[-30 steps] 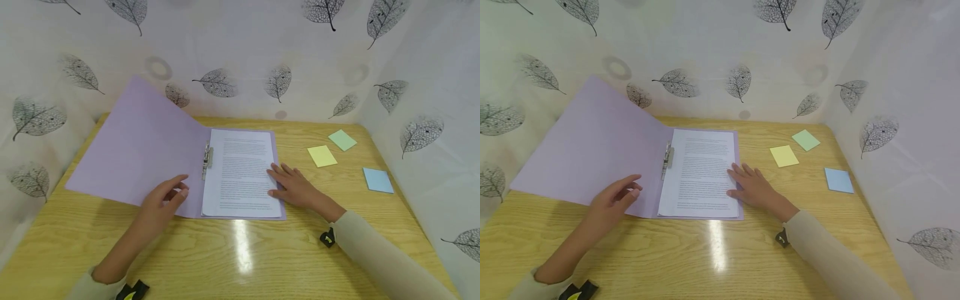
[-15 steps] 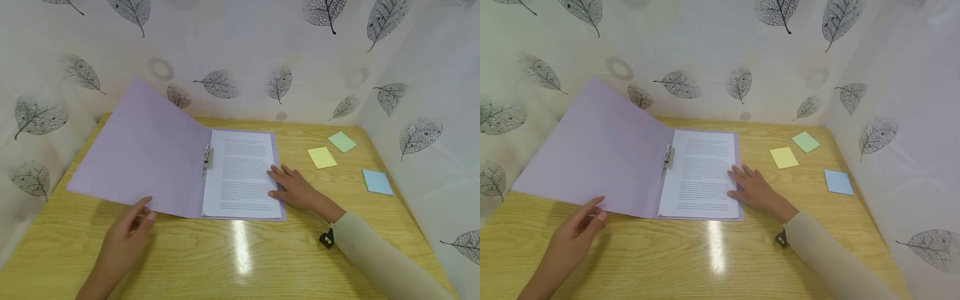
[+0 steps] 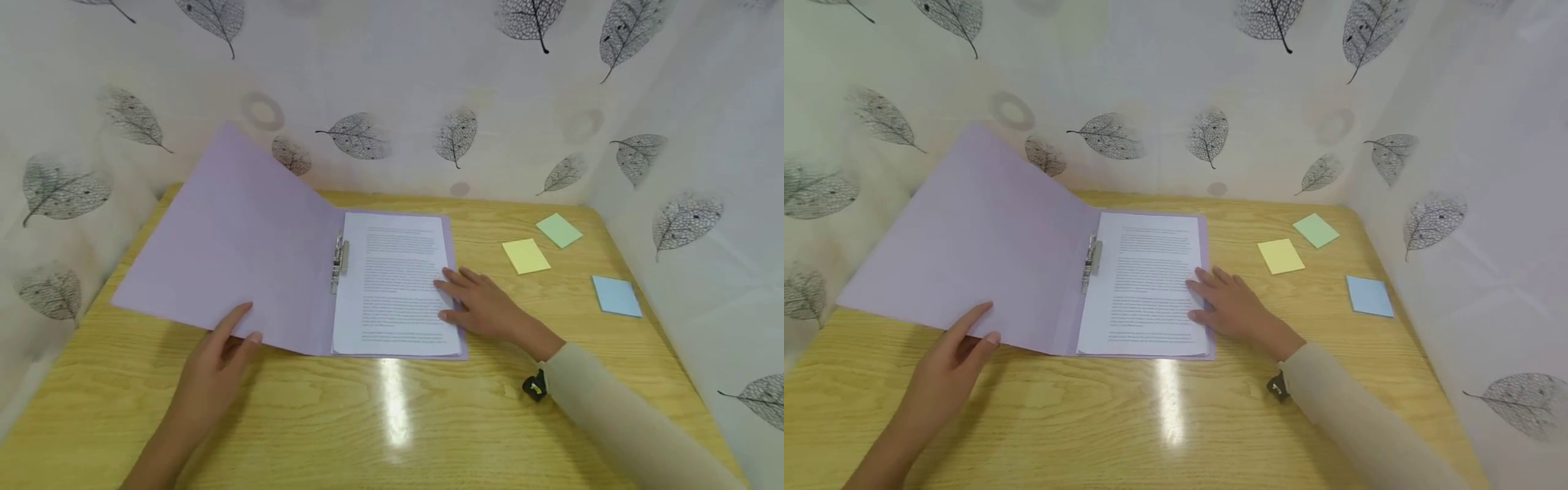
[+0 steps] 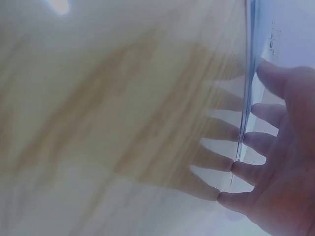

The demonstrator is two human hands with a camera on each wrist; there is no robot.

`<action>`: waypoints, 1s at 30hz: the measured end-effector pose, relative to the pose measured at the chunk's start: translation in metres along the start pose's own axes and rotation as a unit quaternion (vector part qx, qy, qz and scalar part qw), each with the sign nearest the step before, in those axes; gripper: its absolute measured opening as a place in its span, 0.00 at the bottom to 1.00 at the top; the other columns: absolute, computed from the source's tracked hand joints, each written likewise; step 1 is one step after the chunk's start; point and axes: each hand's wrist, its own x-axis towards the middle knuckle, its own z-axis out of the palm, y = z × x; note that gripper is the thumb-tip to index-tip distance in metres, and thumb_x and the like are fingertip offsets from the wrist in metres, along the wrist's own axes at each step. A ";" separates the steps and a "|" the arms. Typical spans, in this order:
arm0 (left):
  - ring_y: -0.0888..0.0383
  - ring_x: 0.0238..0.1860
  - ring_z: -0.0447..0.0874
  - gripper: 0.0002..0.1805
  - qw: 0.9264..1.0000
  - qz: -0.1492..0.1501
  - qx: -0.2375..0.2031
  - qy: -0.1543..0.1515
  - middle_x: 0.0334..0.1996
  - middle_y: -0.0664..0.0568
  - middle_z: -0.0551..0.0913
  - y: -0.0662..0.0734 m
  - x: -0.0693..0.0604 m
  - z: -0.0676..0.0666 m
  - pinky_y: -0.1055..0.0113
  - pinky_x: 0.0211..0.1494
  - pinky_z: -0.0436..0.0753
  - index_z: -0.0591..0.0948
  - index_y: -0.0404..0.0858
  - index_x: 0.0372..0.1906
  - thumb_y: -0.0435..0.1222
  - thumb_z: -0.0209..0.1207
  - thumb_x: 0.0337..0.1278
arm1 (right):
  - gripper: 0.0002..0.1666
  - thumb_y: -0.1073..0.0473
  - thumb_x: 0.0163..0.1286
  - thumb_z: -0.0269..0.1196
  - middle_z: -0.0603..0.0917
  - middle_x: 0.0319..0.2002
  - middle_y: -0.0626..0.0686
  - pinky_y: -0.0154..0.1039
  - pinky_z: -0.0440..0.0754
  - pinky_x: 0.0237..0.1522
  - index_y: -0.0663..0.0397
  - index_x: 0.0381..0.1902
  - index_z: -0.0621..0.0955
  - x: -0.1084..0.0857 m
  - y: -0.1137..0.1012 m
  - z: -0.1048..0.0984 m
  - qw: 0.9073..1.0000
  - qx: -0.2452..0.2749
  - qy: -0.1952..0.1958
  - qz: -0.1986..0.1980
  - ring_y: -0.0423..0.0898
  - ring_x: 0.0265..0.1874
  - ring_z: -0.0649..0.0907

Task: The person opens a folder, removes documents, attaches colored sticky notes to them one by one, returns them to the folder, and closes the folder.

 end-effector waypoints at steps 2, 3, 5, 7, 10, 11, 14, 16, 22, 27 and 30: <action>0.68 0.45 0.77 0.31 1.000 -0.005 -0.003 0.003 0.50 0.47 0.79 0.002 0.004 0.002 0.79 0.44 0.78 0.61 0.55 0.78 0.51 0.51 0.76 | 0.38 0.40 0.74 0.58 0.59 0.78 0.58 0.68 0.57 0.73 0.49 0.76 0.67 0.001 0.001 0.000 1.000 -0.004 0.003 0.003 0.68 0.77 0.57; 0.67 0.43 0.77 0.31 1.000 -0.006 -0.003 0.008 0.48 0.47 0.80 0.003 0.006 0.003 0.78 0.42 0.79 0.62 0.54 0.78 0.50 0.52 0.76 | 0.38 0.39 0.75 0.57 0.59 0.79 0.58 0.68 0.57 0.73 0.48 0.76 0.67 0.001 0.001 0.000 1.000 -0.002 0.003 0.007 0.67 0.77 0.57; 0.65 0.39 0.76 0.30 1.000 -0.005 -0.002 0.020 0.42 0.46 0.81 0.005 0.008 0.005 0.74 0.38 0.79 0.64 0.54 0.77 0.49 0.53 0.75 | 0.39 0.36 0.75 0.55 0.58 0.79 0.57 0.67 0.55 0.74 0.46 0.76 0.67 0.002 0.000 0.001 1.000 0.004 0.001 0.019 0.66 0.77 0.56; 0.65 0.35 0.75 0.29 0.999 0.001 -0.001 0.034 0.38 0.47 0.80 0.006 0.010 0.008 0.72 0.34 0.78 0.66 0.52 0.76 0.47 0.54 0.75 | 0.40 0.34 0.74 0.55 0.56 0.80 0.57 0.68 0.54 0.74 0.46 0.77 0.66 0.003 -0.001 0.001 1.000 0.009 0.001 0.029 0.66 0.78 0.54; 0.65 0.31 0.74 0.27 0.998 0.015 0.001 0.062 0.32 0.49 0.79 0.008 0.011 0.012 0.73 0.30 0.76 0.69 0.50 0.74 0.44 0.55 0.75 | 0.44 0.32 0.72 0.57 0.52 0.81 0.57 0.69 0.50 0.75 0.46 0.78 0.64 0.005 -0.003 0.001 0.999 0.015 -0.001 0.037 0.64 0.79 0.51; 0.65 0.30 0.73 0.26 0.997 0.021 0.001 0.070 0.30 0.50 0.78 0.008 0.011 0.013 0.73 0.29 0.75 0.70 0.49 0.73 0.43 0.56 0.74 | 0.45 0.32 0.72 0.57 0.51 0.81 0.57 0.70 0.49 0.75 0.47 0.78 0.63 0.006 -0.004 0.001 0.999 0.015 -0.003 0.036 0.64 0.79 0.50; 0.67 0.27 0.72 0.25 0.995 0.032 -0.001 0.090 0.26 0.51 0.78 0.010 0.012 0.017 0.74 0.27 0.74 0.73 0.46 0.71 0.39 0.57 0.73 | 0.46 0.32 0.72 0.57 0.50 0.81 0.56 0.69 0.45 0.76 0.47 0.79 0.60 0.006 -0.005 0.001 0.999 0.011 -0.017 0.038 0.61 0.80 0.49; 0.67 0.27 0.72 0.25 0.995 0.031 -0.002 0.092 0.25 0.51 0.77 0.012 0.011 0.018 0.74 0.26 0.74 0.73 0.46 0.71 0.37 0.56 0.73 | 0.47 0.32 0.73 0.56 0.50 0.81 0.55 0.68 0.44 0.76 0.47 0.80 0.59 0.006 -0.005 0.001 0.999 0.007 -0.027 0.039 0.60 0.80 0.49; 0.68 0.26 0.72 0.27 0.997 0.003 -0.005 0.071 0.32 0.45 0.84 0.014 0.007 0.015 0.72 0.23 0.74 0.68 0.46 0.75 0.36 0.52 0.75 | 0.47 0.31 0.73 0.54 0.49 0.81 0.52 0.65 0.44 0.78 0.45 0.81 0.57 0.009 -0.005 0.004 0.999 0.008 -0.035 0.041 0.57 0.81 0.48; 0.70 0.25 0.71 0.28 0.997 -0.011 -0.015 0.072 0.32 0.43 0.85 0.012 0.006 0.013 0.73 0.22 0.73 0.65 0.46 0.77 0.35 0.51 0.76 | 0.47 0.30 0.74 0.53 0.48 0.82 0.51 0.64 0.44 0.78 0.44 0.81 0.56 0.011 -0.004 0.006 0.998 0.000 -0.038 0.040 0.54 0.81 0.48; 0.73 0.28 0.76 0.29 0.996 -0.023 -0.025 0.080 0.35 0.41 0.88 0.009 0.007 0.012 0.75 0.24 0.75 0.65 0.46 0.77 0.34 0.50 0.75 | 0.47 0.31 0.74 0.54 0.49 0.82 0.51 0.64 0.44 0.78 0.46 0.81 0.57 0.009 -0.005 0.004 0.999 -0.001 -0.037 0.040 0.54 0.81 0.49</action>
